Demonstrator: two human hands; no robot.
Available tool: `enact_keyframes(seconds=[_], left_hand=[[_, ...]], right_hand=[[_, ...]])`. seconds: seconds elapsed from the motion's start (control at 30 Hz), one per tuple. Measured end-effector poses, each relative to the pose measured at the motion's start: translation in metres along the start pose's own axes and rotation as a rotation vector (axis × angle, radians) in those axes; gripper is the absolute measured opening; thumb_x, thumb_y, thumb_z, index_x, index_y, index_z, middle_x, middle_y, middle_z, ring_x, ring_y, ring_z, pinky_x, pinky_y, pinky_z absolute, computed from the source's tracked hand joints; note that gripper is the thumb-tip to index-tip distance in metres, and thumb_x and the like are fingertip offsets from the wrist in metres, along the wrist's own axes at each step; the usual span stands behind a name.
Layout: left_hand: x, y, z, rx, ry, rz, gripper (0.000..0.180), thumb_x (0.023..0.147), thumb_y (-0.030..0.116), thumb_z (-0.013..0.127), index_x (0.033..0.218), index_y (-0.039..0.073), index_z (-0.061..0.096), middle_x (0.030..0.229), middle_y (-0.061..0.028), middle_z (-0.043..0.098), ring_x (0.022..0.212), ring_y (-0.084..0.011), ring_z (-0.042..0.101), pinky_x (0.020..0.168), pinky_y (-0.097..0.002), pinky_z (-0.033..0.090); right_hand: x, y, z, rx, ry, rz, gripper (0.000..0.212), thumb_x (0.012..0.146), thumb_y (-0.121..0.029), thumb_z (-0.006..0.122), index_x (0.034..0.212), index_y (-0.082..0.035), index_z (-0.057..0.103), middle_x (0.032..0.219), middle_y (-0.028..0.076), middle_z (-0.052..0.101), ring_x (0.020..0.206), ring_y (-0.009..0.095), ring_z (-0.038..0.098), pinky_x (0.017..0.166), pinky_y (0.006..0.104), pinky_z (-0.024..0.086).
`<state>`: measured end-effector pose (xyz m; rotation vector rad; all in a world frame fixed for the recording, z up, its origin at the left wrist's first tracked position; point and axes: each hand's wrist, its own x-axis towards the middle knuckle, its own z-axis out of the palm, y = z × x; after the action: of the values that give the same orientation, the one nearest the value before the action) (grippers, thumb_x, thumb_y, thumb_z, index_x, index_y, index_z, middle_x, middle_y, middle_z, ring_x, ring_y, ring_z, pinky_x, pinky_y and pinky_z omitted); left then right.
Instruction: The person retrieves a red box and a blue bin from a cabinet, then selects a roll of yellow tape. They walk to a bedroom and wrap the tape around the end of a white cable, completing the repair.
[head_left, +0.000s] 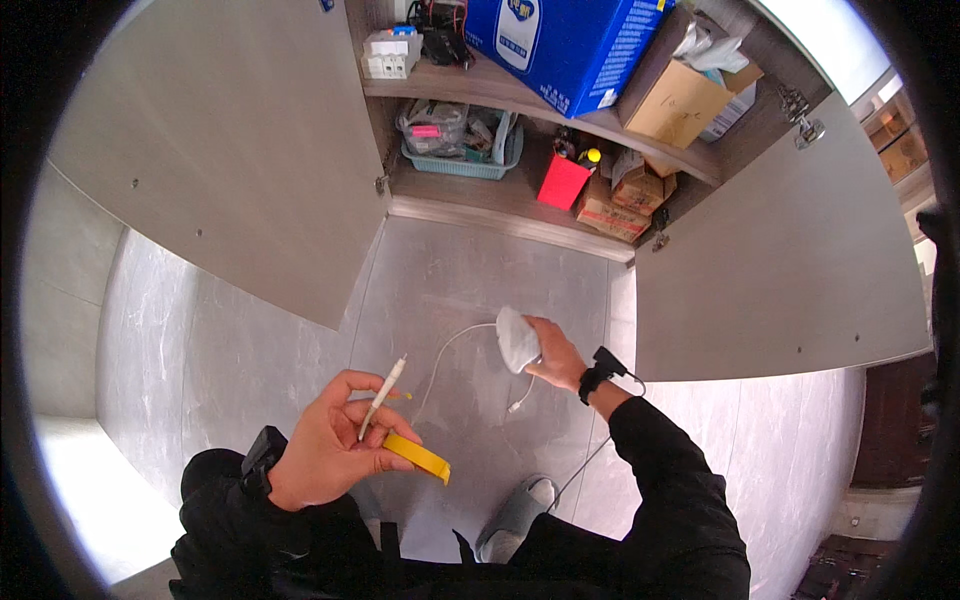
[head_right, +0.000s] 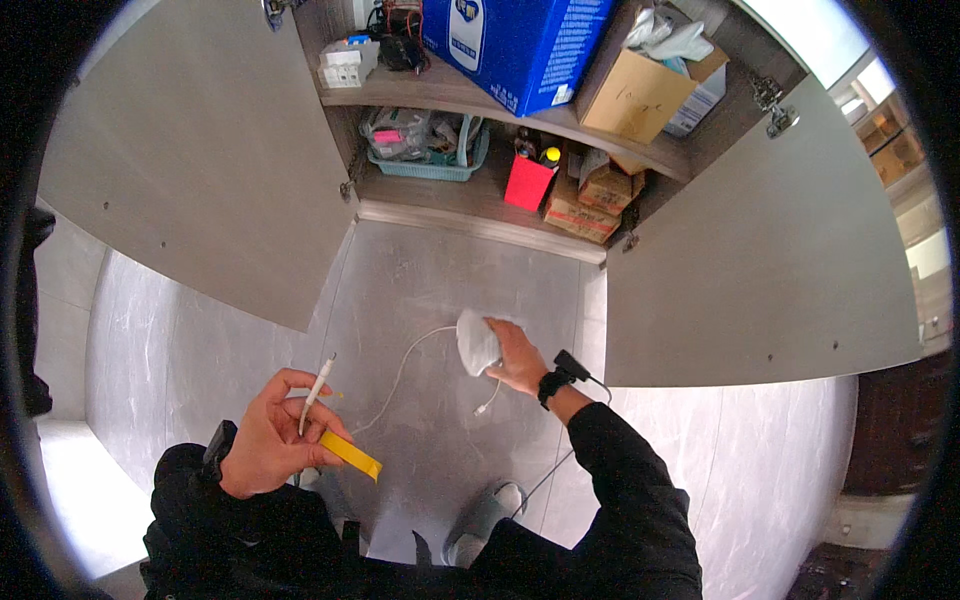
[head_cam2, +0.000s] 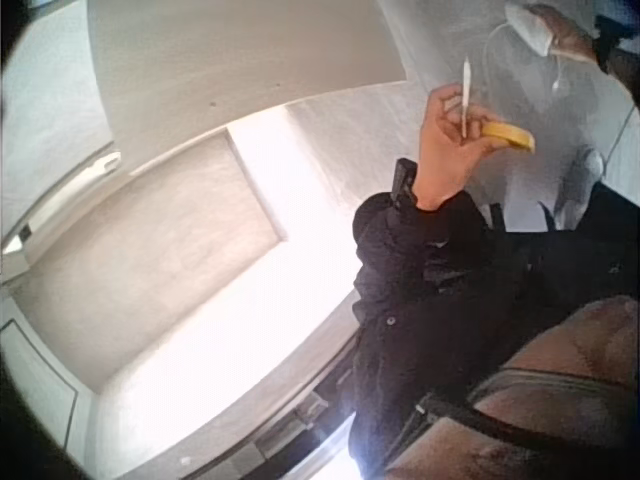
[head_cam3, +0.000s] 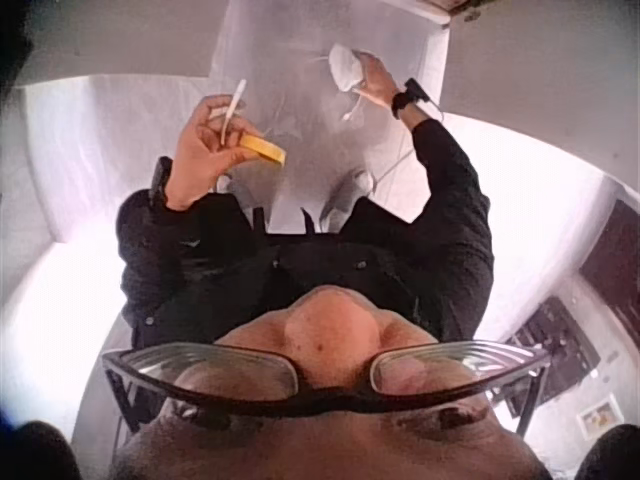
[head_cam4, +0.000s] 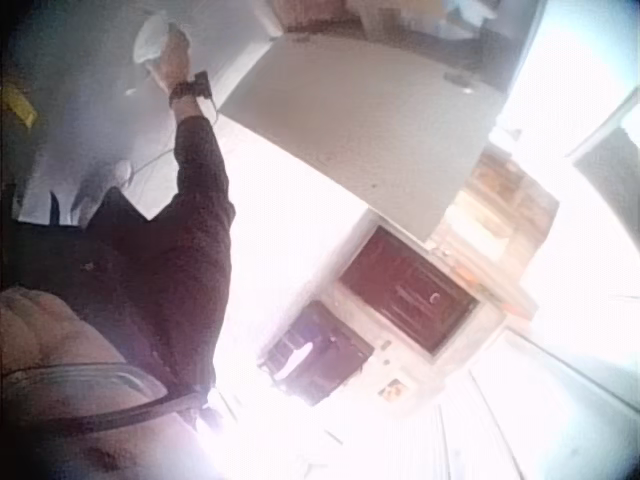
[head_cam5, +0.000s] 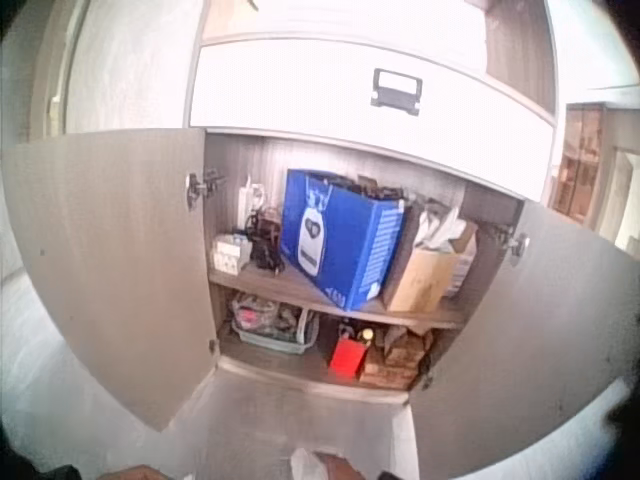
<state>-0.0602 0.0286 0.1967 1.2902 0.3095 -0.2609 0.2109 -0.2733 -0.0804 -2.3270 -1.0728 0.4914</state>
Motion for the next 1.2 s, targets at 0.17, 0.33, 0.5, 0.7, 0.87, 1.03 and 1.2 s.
enact_keyframes(seconds=[0.17, 0.33, 0.5, 0.7, 0.87, 1.03, 1.2], left_hand=[[-0.002, -0.001, -0.003, -0.003, -0.015, -0.006, 0.062, 0.091, -0.013, 0.078, 0.138, 0.006, 0.043, 0.115, -0.0223, 0.077, 0.09, -0.0125, 0.071, 0.085, -0.0284, 0.059], [-0.001, -0.002, -0.004, 0.038, -0.132, 0.001, 0.06, 0.093, -0.009, 0.08, 0.138, 0.007, 0.042, 0.118, -0.0191, 0.077, 0.086, -0.009, 0.064, 0.085, -0.0258, 0.056], [0.003, -0.002, -0.004, 0.007, -0.202, -0.024, 0.062, 0.093, -0.007, 0.081, 0.139, 0.007, 0.042, 0.118, -0.018, 0.077, 0.083, -0.0071, 0.058, 0.086, -0.0229, 0.054], [0.001, -0.005, -0.012, 0.02, -0.217, -0.01, 0.063, 0.093, -0.005, 0.082, 0.14, 0.005, 0.041, 0.118, -0.0156, 0.077, 0.084, -0.0075, 0.057, 0.084, -0.0227, 0.052], [0.001, -0.011, -0.018, -0.077, -0.223, 0.042, 0.064, 0.093, 0.001, 0.085, 0.141, 0.004, 0.043, 0.116, -0.0109, 0.077, 0.085, -0.007, 0.054, 0.082, -0.0231, 0.049], [0.004, -0.012, -0.024, -0.081, -0.28, 0.026, 0.067, 0.093, 0.002, 0.086, 0.143, 0.004, 0.042, 0.115, -0.0105, 0.077, 0.088, -0.0075, 0.057, 0.083, -0.0239, 0.05], [0.004, -0.008, -0.028, -0.079, -0.305, -0.007, 0.067, 0.093, -0.001, 0.084, 0.146, 0.003, 0.042, 0.117, -0.0143, 0.076, 0.097, -0.0107, 0.065, 0.089, -0.026, 0.054]], right_hand=[[0.049, -0.048, -0.111, 0.51, 0.422, -0.116, 0.076, 0.094, -0.02, 0.086, 0.156, -0.005, 0.044, 0.143, 0.014, 0.058, 0.134, 0.026, 0.057, 0.116, 0.0416, 0.046], [0.085, -0.156, -0.242, 1.134, 0.762, -0.352, 0.053, 0.106, -0.018, 0.075, 0.15, -0.003, 0.051, 0.139, 0.008, 0.064, 0.127, 0.018, 0.063, 0.112, 0.0384, 0.051], [0.13, -0.236, -0.343, 1.254, 0.859, -0.464, 0.05, 0.106, -0.022, 0.074, 0.149, -0.006, 0.054, 0.142, 0.011, 0.065, 0.132, 0.026, 0.063, 0.111, 0.046, 0.055], [0.19, -0.284, -0.376, 1.311, 1.128, -0.349, 0.043, 0.102, -0.016, 0.078, 0.137, 0.001, 0.058, 0.131, 0.017, 0.066, 0.123, 0.034, 0.067, 0.098, 0.0518, 0.067], [0.227, -0.303, -0.39, 1.264, 1.29, -0.145, 0.066, 0.1, -0.01, 0.078, 0.143, -0.005, 0.029, 0.144, 0.021, 0.052, 0.118, 0.035, 0.068, 0.074, 0.0469, 0.072], [0.242, -0.299, -0.391, 1.195, 1.268, -0.222, 0.03, 0.105, -0.004, 0.069, 0.122, 0.018, 0.058, 0.116, 0.023, 0.07, 0.096, 0.034, 0.077, 0.086, 0.0352, 0.071], [0.261, -0.282, -0.39, 1.162, 1.213, -0.348, 0.027, 0.107, 0.001, 0.056, 0.122, 0.024, 0.055, 0.127, 0.027, 0.065, 0.1, 0.035, 0.078, 0.091, 0.0325, 0.066]])
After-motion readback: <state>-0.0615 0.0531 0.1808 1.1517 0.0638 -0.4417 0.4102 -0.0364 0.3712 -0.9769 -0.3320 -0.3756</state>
